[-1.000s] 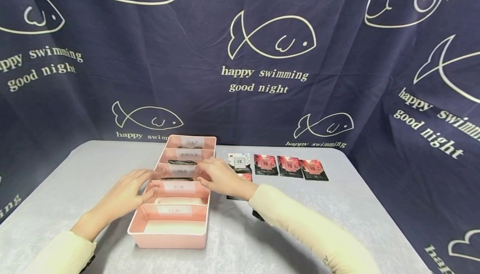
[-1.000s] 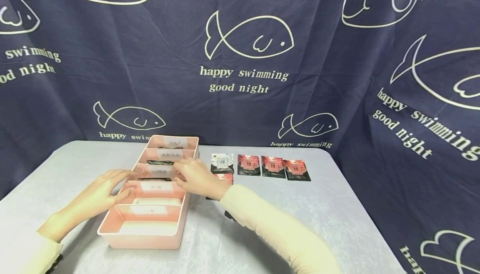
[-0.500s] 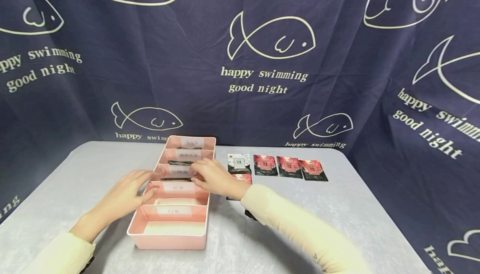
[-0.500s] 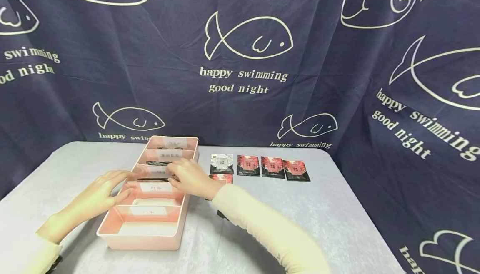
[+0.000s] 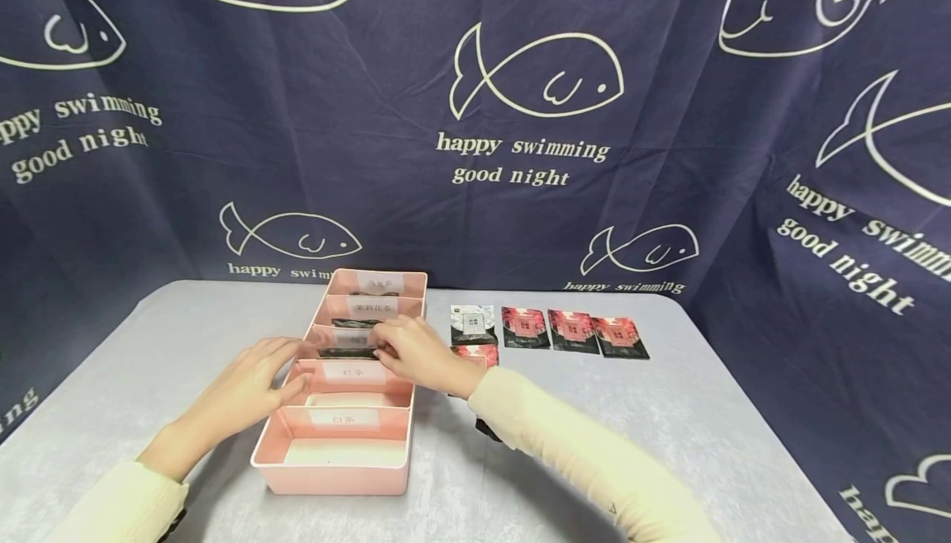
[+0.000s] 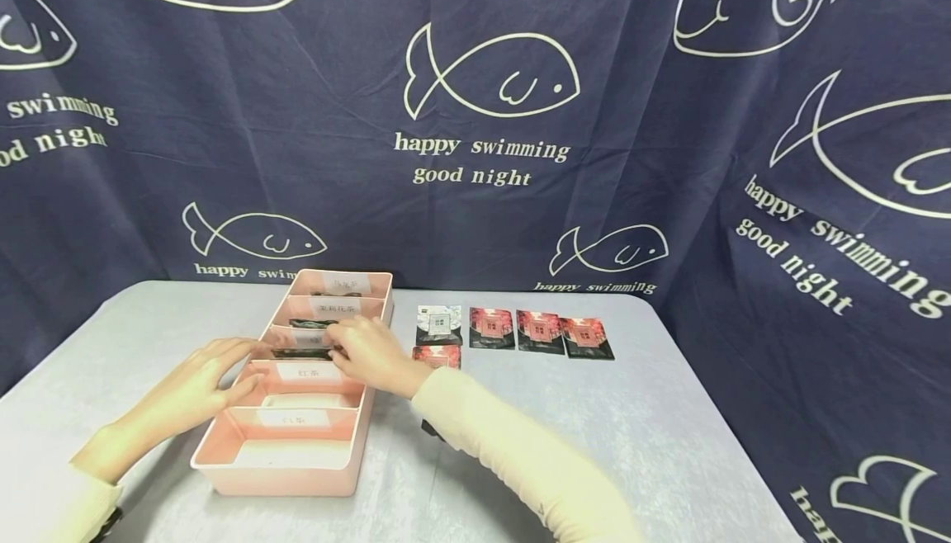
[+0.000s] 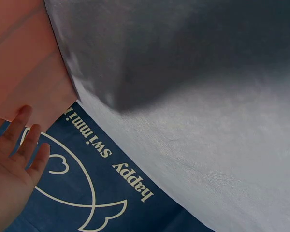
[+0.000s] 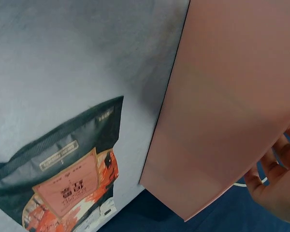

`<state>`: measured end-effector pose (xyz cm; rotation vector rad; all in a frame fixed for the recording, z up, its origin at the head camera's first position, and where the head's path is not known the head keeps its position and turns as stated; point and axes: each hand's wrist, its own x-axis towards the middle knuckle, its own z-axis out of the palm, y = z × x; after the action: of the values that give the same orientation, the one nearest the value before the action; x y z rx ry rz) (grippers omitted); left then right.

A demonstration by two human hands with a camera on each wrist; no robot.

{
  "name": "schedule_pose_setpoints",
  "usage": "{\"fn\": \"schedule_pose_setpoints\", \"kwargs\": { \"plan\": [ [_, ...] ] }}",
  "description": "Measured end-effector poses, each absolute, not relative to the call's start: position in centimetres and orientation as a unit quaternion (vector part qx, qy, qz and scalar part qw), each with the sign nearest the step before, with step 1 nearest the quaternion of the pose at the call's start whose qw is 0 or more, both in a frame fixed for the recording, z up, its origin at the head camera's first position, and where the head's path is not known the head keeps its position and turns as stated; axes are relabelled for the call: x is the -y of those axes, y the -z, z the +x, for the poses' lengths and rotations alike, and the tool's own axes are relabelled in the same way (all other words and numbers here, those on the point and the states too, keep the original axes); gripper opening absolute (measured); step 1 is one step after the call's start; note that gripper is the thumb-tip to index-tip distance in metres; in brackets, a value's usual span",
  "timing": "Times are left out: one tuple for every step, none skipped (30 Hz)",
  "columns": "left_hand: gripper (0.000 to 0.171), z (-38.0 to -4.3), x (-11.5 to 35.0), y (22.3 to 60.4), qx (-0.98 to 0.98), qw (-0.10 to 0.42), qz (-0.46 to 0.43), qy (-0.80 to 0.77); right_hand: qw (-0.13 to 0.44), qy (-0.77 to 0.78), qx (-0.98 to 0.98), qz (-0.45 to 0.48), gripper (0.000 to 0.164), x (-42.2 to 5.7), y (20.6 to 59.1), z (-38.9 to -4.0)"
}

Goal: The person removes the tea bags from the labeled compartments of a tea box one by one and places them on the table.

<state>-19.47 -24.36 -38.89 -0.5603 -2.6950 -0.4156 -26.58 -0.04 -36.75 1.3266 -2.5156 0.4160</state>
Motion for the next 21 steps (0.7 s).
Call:
{"fn": "schedule_pose_setpoints", "kwargs": {
  "plan": [
    [0.038,-19.48,24.36,38.92,0.952,0.178,-0.199,0.147,0.133,-0.144,0.869,0.455,0.008,0.10,36.79,-26.57],
    [0.038,-19.47,24.36,38.90,0.952,0.178,-0.199,0.148,0.132,-0.145,0.870,0.452,0.008,0.14,36.81,-26.55],
    [0.039,-19.48,24.36,38.94,0.952,0.178,-0.199,0.148,0.134,-0.145,0.871,0.450,0.008,0.19,36.83,-26.53],
    [0.039,-19.47,24.36,38.92,0.952,0.177,-0.199,0.149,0.134,-0.146,0.872,0.448,0.008,0.23,36.83,-26.51],
    [0.040,-19.47,24.36,38.93,0.953,0.175,-0.199,0.149,0.136,-0.147,0.872,0.447,0.007,0.27,36.81,-26.47],
    [0.040,-19.48,24.36,38.95,0.953,0.175,-0.199,0.149,0.138,-0.148,0.872,0.445,0.007,0.30,36.80,-26.44],
    [0.041,-19.47,24.35,38.94,0.953,0.174,-0.199,0.150,0.140,-0.149,0.873,0.443,0.007,0.34,36.80,-26.41],
    [0.041,-19.48,24.35,38.96,0.953,0.174,-0.199,0.150,0.143,-0.150,0.873,0.441,0.007,0.37,36.80,-26.37],
    [0.042,-19.48,24.34,38.97,0.953,0.174,-0.199,0.150,0.146,-0.150,0.874,0.439,0.008,0.41,36.80,-26.33],
    [0.041,-19.47,24.33,38.96,0.952,0.175,-0.199,0.150,0.148,-0.151,0.874,0.437,0.008,0.45,36.81,-26.29],
    [0.041,-19.48,24.33,38.97,0.952,0.177,-0.201,0.150,0.151,-0.151,0.875,0.434,0.008,0.49,36.83,-26.26],
    [0.041,-19.48,24.31,38.95,0.951,0.178,-0.202,0.151,0.154,-0.152,0.876,0.431,0.009,0.53,36.86,-26.24],
    [0.040,-19.48,24.31,38.94,0.951,0.179,-0.202,0.151,0.157,-0.151,0.877,0.428,0.009,0.57,36.89,-26.20],
    [0.040,-19.48,24.31,38.93,0.951,0.179,-0.202,0.151,0.160,-0.152,0.878,0.426,0.009,0.61,36.91,-26.18],
    [0.040,-19.47,24.30,38.92,0.951,0.179,-0.202,0.151,0.165,-0.152,0.878,0.423,0.010,0.65,36.95,-26.17],
    [0.041,-19.44,24.29,38.89,0.952,0.177,-0.201,0.151,0.169,-0.153,0.878,0.421,0.010,0.69,37.00,-26.18],
    [0.042,-19.42,24.29,38.87,0.952,0.176,-0.199,0.150,0.174,-0.154,0.878,0.418,0.011,0.72,37.05,-26.19],
    [0.042,-19.41,24.28,38.87,0.953,0.174,-0.198,0.150,0.179,-0.155,0.878,0.415,0.011,0.75,37.09,-26.19],
    [0.043,-19.41,24.27,38.87,0.954,0.172,-0.196,0.149,0.183,-0.156,0.879,0.412,0.011,0.77,37.13,-26.20],
    [0.043,-19.41,24.27,38.88,0.954,0.172,-0.195,0.149,0.188,-0.157,0.879,0.409,0.012,0.77,37.18,-26.23],
    [0.043,-19.41,24.27,38.89,0.954,0.171,-0.195,0.148,0.192,-0.158,0.880,0.405,0.013,0.78,37.23,-26.26]
  ]
}}
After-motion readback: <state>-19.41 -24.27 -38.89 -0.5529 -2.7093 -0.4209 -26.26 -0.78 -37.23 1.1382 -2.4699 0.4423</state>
